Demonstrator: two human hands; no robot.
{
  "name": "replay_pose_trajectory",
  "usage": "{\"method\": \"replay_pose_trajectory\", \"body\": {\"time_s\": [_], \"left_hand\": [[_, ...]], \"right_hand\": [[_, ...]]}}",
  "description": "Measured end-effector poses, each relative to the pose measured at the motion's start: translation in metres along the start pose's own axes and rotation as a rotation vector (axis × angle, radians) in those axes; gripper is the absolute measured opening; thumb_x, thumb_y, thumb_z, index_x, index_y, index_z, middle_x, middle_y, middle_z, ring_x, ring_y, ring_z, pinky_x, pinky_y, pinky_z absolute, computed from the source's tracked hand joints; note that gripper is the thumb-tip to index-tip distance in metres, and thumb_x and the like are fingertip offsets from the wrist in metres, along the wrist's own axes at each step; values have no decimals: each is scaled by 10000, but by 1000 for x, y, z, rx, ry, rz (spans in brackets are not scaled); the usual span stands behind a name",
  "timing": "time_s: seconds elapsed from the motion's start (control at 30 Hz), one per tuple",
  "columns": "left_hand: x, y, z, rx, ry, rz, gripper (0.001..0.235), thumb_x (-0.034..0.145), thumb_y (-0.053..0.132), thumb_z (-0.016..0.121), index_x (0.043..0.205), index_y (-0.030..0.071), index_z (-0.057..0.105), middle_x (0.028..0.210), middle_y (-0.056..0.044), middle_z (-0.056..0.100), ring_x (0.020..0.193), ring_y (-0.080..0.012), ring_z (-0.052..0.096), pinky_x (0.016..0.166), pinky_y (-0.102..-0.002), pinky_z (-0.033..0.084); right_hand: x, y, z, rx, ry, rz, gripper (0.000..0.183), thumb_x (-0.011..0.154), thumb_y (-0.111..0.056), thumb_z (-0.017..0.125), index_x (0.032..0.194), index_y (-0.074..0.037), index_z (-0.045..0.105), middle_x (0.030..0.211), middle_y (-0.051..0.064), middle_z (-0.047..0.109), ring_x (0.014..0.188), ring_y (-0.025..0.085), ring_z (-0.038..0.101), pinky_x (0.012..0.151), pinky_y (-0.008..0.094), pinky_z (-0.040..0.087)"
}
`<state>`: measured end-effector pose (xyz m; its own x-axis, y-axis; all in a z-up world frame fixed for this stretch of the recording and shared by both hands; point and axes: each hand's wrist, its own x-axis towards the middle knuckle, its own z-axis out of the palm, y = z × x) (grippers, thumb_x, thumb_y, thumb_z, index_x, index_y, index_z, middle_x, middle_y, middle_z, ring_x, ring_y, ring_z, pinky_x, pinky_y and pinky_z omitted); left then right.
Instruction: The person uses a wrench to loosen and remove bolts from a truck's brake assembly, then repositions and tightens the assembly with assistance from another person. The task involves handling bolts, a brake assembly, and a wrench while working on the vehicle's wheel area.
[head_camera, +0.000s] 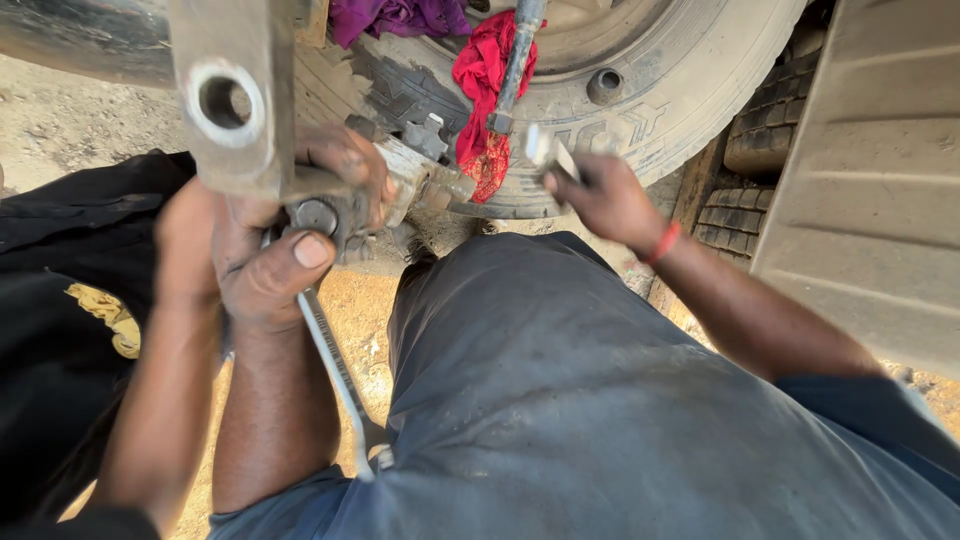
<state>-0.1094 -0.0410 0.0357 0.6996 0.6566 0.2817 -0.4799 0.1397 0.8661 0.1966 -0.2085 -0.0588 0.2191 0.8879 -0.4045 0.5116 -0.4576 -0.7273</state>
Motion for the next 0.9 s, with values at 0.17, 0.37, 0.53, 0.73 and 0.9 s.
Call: {"method": "replay_pose_trajectory", "body": {"time_s": [0.17,0.37,0.53,0.73,0.9], "left_hand": [[-17,3,-6,-30,-44,-139,510,855,372,780,1150,-23,653,986,-181,663,839,-242,660,694,-344,536],[-44,-4,3,-106,-41,-72,594,914,426,788,1259,-41,661,1136,-184,692,988,-278,688,862,-376,570],[-48,-8,-6,263,-137,24,624,939,452,672,1325,-37,634,1204,-179,726,1106,-276,761,1015,-364,571],[-46,-8,-9,207,-145,44,572,932,429,682,1262,-36,636,1168,-167,719,1079,-346,721,1095,-425,491],[-49,1,-7,135,-84,-122,594,910,462,709,1222,-41,656,1112,-142,713,864,-232,729,801,-332,593]], "right_hand": [[93,-17,14,-79,-14,-299,177,973,-173,709,1105,-70,767,947,68,755,845,194,707,761,378,558],[163,-39,47,-522,-186,-301,167,812,-154,780,977,-156,804,921,106,753,880,294,716,774,449,548],[178,-51,64,-628,-266,-211,207,741,-181,827,944,-185,789,921,81,748,878,301,705,737,461,547],[189,-52,66,-633,-340,-148,222,729,-150,812,948,-153,775,914,90,747,870,290,707,741,449,546],[194,-35,73,-496,-256,-209,287,696,-100,793,979,-83,752,906,143,738,846,291,701,745,419,536]]}}
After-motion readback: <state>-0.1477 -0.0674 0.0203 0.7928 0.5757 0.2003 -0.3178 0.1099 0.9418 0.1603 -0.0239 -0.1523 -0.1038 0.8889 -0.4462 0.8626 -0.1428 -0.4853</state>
